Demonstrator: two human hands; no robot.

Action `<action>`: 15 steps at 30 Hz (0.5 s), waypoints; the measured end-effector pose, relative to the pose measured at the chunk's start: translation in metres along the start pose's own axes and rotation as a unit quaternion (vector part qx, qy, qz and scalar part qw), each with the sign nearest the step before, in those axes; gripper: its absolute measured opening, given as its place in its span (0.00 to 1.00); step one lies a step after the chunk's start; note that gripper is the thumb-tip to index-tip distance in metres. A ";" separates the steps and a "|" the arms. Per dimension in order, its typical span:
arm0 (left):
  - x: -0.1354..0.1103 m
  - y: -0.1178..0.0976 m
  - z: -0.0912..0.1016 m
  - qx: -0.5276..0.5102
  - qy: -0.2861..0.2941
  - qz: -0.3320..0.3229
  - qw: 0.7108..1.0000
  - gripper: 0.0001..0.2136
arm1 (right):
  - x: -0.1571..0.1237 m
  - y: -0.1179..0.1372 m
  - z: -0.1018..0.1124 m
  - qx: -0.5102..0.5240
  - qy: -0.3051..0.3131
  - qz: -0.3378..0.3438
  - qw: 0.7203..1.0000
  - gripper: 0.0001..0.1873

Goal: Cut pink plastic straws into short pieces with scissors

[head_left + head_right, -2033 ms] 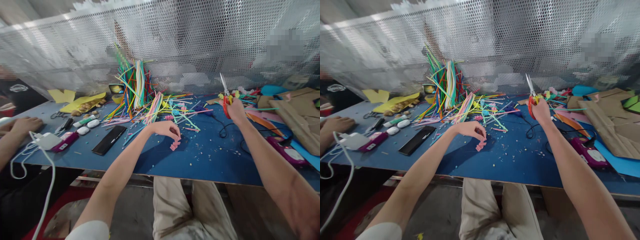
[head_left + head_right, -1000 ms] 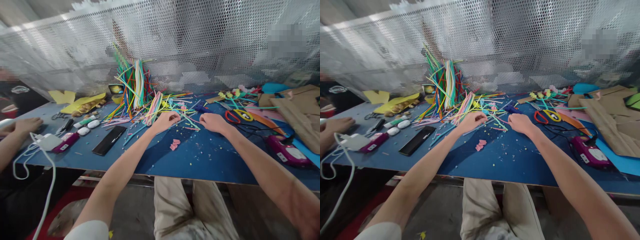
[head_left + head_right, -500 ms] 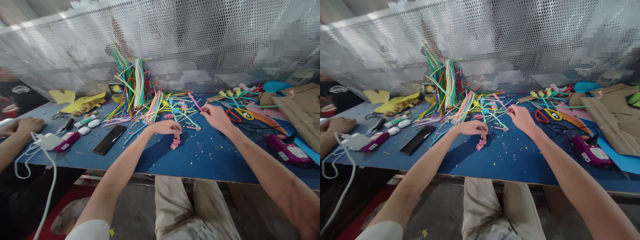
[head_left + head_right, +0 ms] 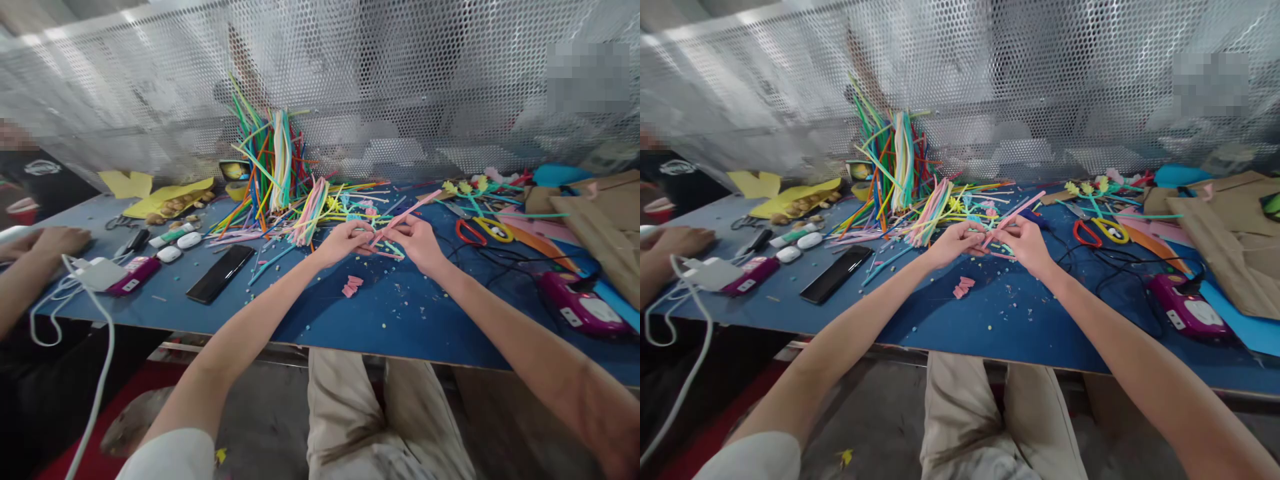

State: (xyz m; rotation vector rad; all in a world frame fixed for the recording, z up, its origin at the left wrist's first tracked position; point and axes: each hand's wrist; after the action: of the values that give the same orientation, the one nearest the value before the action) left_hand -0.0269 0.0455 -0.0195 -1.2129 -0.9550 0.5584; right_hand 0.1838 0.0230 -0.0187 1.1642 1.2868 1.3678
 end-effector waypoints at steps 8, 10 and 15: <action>-0.001 -0.004 -0.008 -0.019 0.011 0.034 0.999 0.20 | 0.003 -0.007 0.000 -0.004 -0.026 -0.003 1.000 0.13; -0.002 -0.004 -0.008 -0.019 0.022 0.032 0.999 0.21 | 0.003 -0.007 0.001 -0.012 -0.030 -0.003 0.999 0.14; -0.002 -0.004 -0.007 -0.008 0.006 0.022 1.000 0.25 | 0.002 -0.006 0.001 -0.017 -0.017 -0.006 1.000 0.15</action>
State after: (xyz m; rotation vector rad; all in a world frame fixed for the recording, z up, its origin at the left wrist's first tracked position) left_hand -0.0222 0.0391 -0.0171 -1.2524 -0.9262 0.5779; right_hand 0.1842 0.0251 -0.0250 1.1512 1.2397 1.3510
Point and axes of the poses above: each hand's wrist, its own x-axis towards the middle knuckle, its own z-axis out of the back of the hand, y = z × x, and after that the axes turned 15 degrees about -z, right-handed
